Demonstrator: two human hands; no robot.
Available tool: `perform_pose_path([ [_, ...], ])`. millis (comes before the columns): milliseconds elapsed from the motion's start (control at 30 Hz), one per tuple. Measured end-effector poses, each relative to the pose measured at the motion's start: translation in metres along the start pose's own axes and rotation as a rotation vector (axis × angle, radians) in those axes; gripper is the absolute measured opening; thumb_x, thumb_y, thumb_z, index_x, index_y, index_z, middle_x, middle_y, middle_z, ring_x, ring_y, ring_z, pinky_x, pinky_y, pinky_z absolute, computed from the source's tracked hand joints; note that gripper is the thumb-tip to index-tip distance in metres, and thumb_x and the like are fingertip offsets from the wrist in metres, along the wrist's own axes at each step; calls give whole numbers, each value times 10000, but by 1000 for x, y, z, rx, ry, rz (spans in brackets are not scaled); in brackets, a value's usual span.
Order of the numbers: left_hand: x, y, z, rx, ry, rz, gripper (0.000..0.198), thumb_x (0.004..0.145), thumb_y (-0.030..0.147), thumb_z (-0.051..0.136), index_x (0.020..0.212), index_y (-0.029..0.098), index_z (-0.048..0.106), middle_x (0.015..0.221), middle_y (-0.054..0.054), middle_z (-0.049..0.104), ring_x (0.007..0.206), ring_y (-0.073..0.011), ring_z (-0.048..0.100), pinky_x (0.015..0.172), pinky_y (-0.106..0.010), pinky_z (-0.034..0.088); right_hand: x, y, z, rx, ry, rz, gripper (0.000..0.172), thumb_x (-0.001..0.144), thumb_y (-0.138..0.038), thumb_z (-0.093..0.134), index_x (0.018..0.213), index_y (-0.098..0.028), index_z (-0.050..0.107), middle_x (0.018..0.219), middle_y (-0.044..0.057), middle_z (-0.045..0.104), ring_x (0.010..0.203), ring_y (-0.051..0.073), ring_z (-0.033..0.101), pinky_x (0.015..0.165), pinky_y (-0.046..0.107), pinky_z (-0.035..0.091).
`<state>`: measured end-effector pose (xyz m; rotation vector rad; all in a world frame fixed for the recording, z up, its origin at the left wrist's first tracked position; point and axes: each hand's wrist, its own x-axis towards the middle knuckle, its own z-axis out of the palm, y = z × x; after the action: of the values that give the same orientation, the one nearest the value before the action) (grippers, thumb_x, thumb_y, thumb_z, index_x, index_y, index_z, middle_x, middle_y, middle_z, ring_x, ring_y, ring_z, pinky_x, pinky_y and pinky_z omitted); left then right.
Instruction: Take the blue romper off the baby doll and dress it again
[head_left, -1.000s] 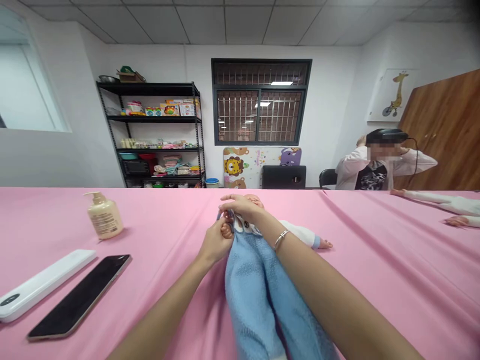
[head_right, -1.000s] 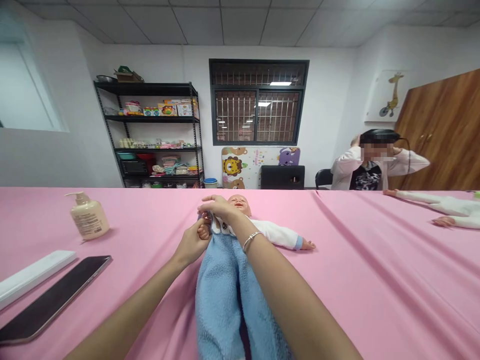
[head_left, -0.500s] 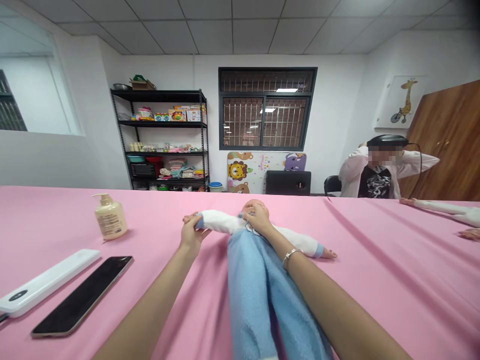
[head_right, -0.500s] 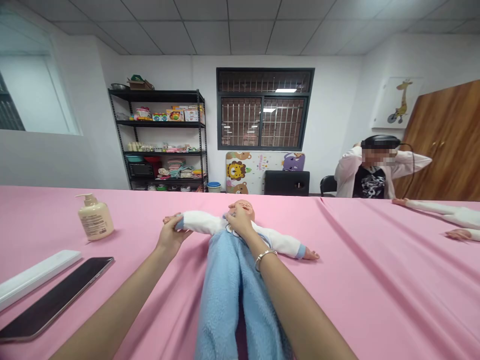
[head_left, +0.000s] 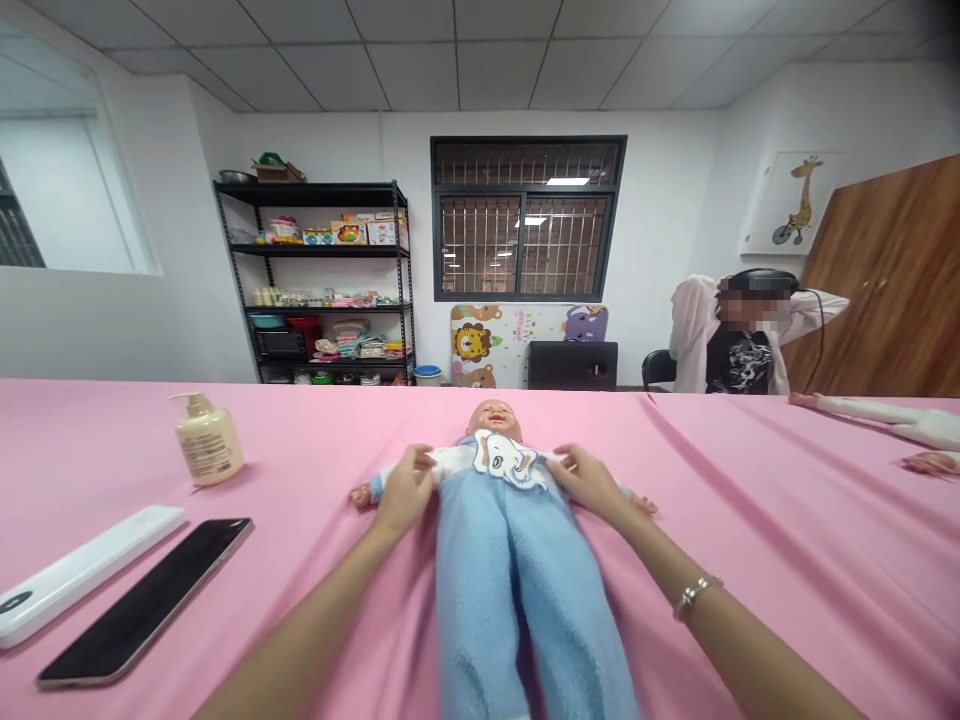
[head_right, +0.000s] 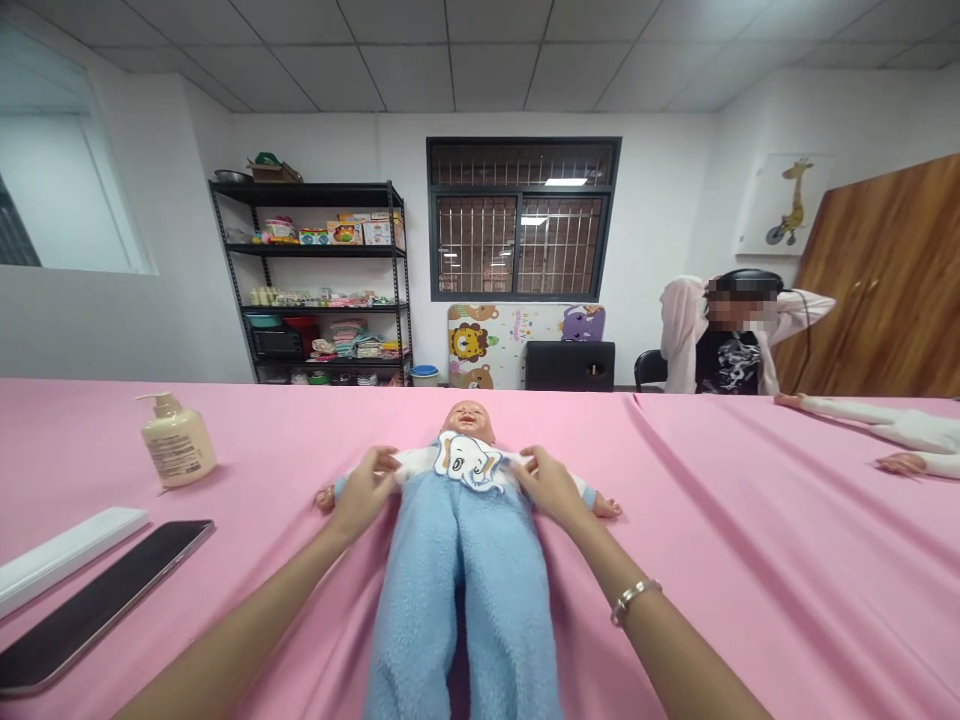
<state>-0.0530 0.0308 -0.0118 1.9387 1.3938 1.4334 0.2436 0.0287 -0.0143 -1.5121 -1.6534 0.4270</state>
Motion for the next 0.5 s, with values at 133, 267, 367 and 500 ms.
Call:
perform_pose_path([
  [133, -11, 8, 19, 6, -250, 55, 258, 828, 410, 431, 847, 162, 500, 756, -22, 557, 725, -178, 529, 708, -316, 436, -17, 33, 23, 247, -115, -22, 342, 771, -416, 486, 948, -129, 539, 778, 56, 620, 729, 183, 573, 652, 281, 428],
  [267, -4, 8, 12, -98, -144, 15, 308, 829, 458, 430, 778, 159, 481, 698, 5, 515, 658, -143, 494, 615, -255, 404, -16, 39, 30, 150, -41, 13, 239, 738, -323, 516, 893, -141, 536, 616, -5, 553, 599, 154, 519, 570, 251, 371],
  [367, 2, 9, 2, -86, -128, 13, 294, 812, 449, 466, 800, 156, 489, 726, 2, 534, 672, -140, 513, 624, -252, 413, -18, 34, 31, -13, 19, 26, 204, 739, -248, 494, 925, -170, 528, 567, -37, 501, 554, 135, 474, 513, 226, 282],
  [500, 3, 15, -1, 65, -168, 60, 260, 804, 405, 483, 865, 156, 524, 852, -32, 593, 784, -170, 563, 725, -295, 450, -21, 27, 31, -97, 92, 16, 118, 768, -224, 448, 841, -175, 526, 564, -26, 505, 559, 135, 471, 513, 227, 243],
])
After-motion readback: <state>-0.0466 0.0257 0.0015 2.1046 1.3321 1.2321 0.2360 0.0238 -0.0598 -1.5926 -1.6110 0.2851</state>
